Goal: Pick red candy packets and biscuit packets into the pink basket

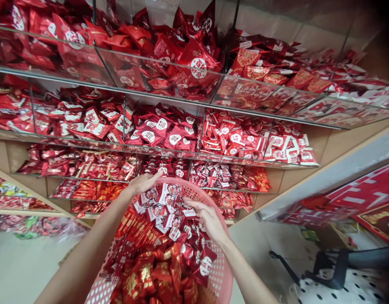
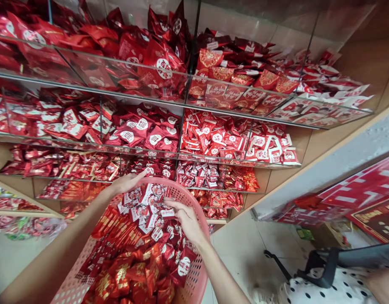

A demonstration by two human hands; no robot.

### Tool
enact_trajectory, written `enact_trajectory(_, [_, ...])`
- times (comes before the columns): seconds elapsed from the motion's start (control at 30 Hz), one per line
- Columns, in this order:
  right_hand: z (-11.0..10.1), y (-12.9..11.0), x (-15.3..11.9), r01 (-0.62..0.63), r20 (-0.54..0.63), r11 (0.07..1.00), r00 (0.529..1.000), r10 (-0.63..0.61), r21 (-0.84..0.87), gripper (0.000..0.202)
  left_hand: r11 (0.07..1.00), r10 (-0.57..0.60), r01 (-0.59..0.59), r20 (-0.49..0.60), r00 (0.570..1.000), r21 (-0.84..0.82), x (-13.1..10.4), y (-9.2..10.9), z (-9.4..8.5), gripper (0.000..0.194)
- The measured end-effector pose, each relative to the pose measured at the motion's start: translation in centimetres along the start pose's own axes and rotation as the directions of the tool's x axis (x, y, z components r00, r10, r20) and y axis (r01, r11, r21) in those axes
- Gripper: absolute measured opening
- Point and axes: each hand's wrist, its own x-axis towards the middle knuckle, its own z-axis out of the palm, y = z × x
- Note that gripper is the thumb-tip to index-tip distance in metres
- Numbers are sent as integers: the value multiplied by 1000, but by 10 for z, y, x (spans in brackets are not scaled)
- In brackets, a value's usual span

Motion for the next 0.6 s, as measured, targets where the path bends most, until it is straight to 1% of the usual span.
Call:
enact_trajectory(0.17, [2,5,-3,-25,81,1000,996,25,-4,35,1000,-2,2,-1,1000,8,2,-2,2,89])
enact_trajectory(0.27, [4,2,-4,-72,102,997,992,72,-3,40,1000,-10,10,-15,1000,-4,2,-3,3,90])
enact_trajectory(0.37, [6,-3,-5,-110,140,993,985,105,33,44,1000,-16,15,-16,1000,-13,0,-2,3,90])
enact_trajectory(0.5, [11,-4,-5,-106,212,993,973,92,55,37,1000,-17,17,-18,1000,-5,-2,0,2,90])
enact_trajectory(0.6, [15,1,-7,-99,294,995,952,87,27,34,1000,-11,11,-22,1000,-5,-2,0,2,89])
